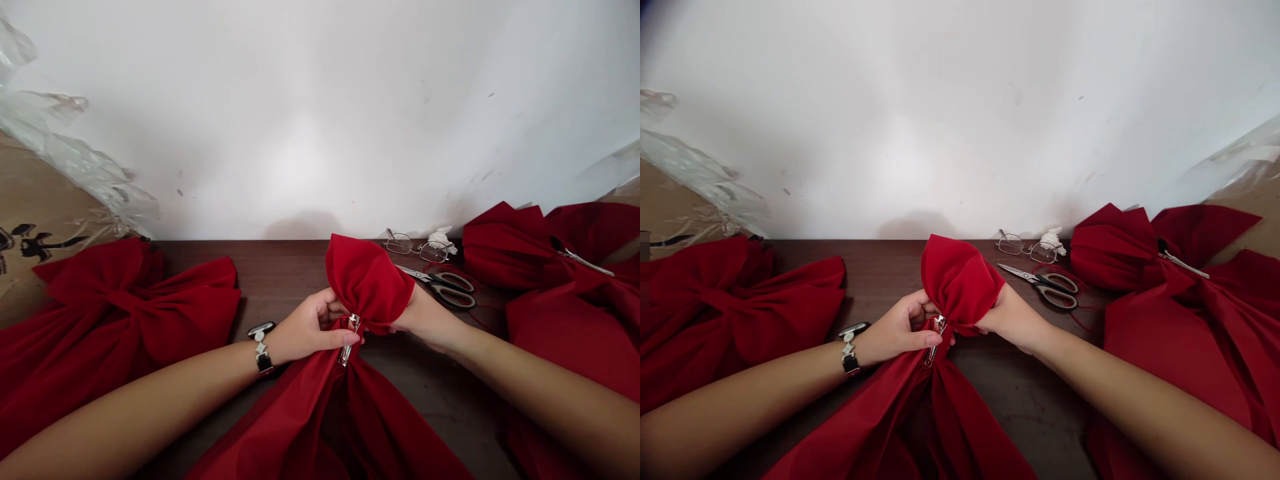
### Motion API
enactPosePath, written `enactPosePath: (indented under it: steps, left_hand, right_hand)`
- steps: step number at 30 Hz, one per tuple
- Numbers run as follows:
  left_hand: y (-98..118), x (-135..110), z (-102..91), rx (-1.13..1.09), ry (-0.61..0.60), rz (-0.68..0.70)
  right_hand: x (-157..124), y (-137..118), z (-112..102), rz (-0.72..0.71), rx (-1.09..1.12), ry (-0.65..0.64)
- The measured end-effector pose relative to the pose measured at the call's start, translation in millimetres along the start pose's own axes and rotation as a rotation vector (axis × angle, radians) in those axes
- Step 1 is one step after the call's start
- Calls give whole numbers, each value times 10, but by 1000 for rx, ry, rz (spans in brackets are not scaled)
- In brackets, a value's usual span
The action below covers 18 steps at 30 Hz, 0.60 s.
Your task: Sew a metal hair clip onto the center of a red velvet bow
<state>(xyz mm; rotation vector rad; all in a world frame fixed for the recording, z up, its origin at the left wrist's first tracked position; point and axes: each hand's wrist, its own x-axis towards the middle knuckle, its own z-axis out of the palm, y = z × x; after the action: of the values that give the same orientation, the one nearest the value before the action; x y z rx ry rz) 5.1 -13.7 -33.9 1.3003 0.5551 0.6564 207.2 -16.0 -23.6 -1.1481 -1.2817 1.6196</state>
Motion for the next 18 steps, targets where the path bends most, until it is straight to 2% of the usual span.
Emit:
enactPosePath:
  steps: [10,18]
  left_hand:
    - [-7,-11,14,56,-19,67]
    - [-11,4,22,48,6,115]
  right_hand:
    - [-47,-5,64,95,117,-157]
    - [-46,40,113,32,170,-92]
